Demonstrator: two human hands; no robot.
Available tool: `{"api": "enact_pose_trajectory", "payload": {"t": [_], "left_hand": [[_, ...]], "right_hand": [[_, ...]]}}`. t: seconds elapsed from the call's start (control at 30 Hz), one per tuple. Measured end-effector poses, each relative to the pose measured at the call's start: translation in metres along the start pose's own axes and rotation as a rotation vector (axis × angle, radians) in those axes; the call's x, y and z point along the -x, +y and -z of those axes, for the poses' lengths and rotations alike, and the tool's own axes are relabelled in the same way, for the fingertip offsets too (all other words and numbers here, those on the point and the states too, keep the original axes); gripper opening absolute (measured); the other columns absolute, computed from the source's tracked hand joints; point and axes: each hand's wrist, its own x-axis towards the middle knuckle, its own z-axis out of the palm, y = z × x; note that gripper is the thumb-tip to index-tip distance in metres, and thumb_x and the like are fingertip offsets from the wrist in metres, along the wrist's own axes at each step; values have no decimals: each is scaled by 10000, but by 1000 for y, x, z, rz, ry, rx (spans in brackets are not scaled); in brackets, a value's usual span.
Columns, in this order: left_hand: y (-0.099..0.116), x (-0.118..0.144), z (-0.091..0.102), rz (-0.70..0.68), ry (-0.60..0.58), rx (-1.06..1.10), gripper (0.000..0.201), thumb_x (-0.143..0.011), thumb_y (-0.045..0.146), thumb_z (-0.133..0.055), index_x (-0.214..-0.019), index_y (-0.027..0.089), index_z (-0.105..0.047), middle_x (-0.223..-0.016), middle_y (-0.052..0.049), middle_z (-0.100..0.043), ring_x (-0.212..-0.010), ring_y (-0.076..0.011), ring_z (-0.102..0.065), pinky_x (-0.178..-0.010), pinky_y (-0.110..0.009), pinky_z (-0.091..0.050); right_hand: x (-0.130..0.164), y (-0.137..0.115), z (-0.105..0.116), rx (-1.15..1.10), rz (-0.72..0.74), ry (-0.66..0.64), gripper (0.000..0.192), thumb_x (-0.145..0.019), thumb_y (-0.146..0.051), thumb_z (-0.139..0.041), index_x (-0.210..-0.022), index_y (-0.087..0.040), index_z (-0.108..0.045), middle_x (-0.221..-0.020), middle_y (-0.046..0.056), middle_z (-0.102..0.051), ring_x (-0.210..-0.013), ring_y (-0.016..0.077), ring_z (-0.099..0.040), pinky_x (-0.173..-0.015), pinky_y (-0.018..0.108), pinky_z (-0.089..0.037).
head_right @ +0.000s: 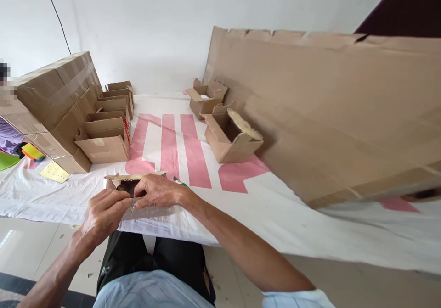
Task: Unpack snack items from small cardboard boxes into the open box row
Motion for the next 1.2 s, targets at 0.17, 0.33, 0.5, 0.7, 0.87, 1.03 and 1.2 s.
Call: {"api": "enact_pose_trajectory", "payload": {"t": [0.17,0.33,0.5,0.7,0.87,1.03,1.2], "left_hand": [[-2,-3,-2,-62,-9,-82,219,-1058,61,-536,-1090,151,-733,-927,-67,-798,-719,-172,-684,-649,-308,-497],[-4,-5,-2,21,-67,-69,225,-1057,75,-533,-995,158,-733,-852,-63,-761,-709,-181,-676,-662,-303,-507],[-3,-7,-6,174,-121,-10,262,-1065,104,-511,-914,180,-712,-834,-48,-733,-735,-177,-697,-697,-283,-513],[0,-13,-3,313,-264,16,269,-1034,122,-506,-880,180,-718,-823,-54,-737,-728,-197,-708,-653,-296,-502],[-21,-16,20,399,-351,309,290,-1102,248,-505,-1080,201,-790,-1081,-92,-820,-1008,-225,-780,-888,-339,-617],[-53,3,22,368,-313,392,331,-1079,229,-545,-1339,224,-749,-1478,-132,-713,-1370,-275,-682,-1150,-441,-577],[-73,19,-5,492,-166,205,386,-982,243,-654,-1360,245,-728,-1534,-137,-654,-1430,-339,-604,-1197,-564,-523]], "right_hand": [[-3,2,0,-3,49,-15,282,-826,-263,-736,-617,-184,-564,-599,-73,-441,-611,106,-387,-588,296,-232],[-1,-4,2,75,27,22,383,-819,-207,-715,-560,-197,-432,-570,-89,-340,-589,92,-308,-597,312,-194],[4,-8,2,116,51,56,357,-858,-167,-697,-567,-187,-491,-558,-87,-385,-587,94,-333,-608,317,-213],[11,-7,-1,159,79,106,250,-910,-135,-690,-667,-174,-643,-641,-59,-566,-642,110,-477,-643,302,-284],[29,-6,-23,420,185,198,263,-1018,-162,-653,-763,-172,-714,-769,-1,-690,-725,143,-583,-703,304,-379],[52,9,-72,719,265,341,126,-965,-171,-746,-1090,-186,-741,-1156,97,-757,-1025,245,-696,-888,360,-539],[62,26,-96,710,316,442,463,-880,-244,-861,-1291,-154,-667,-1364,176,-701,-1219,329,-674,-1033,481,-577]]}}
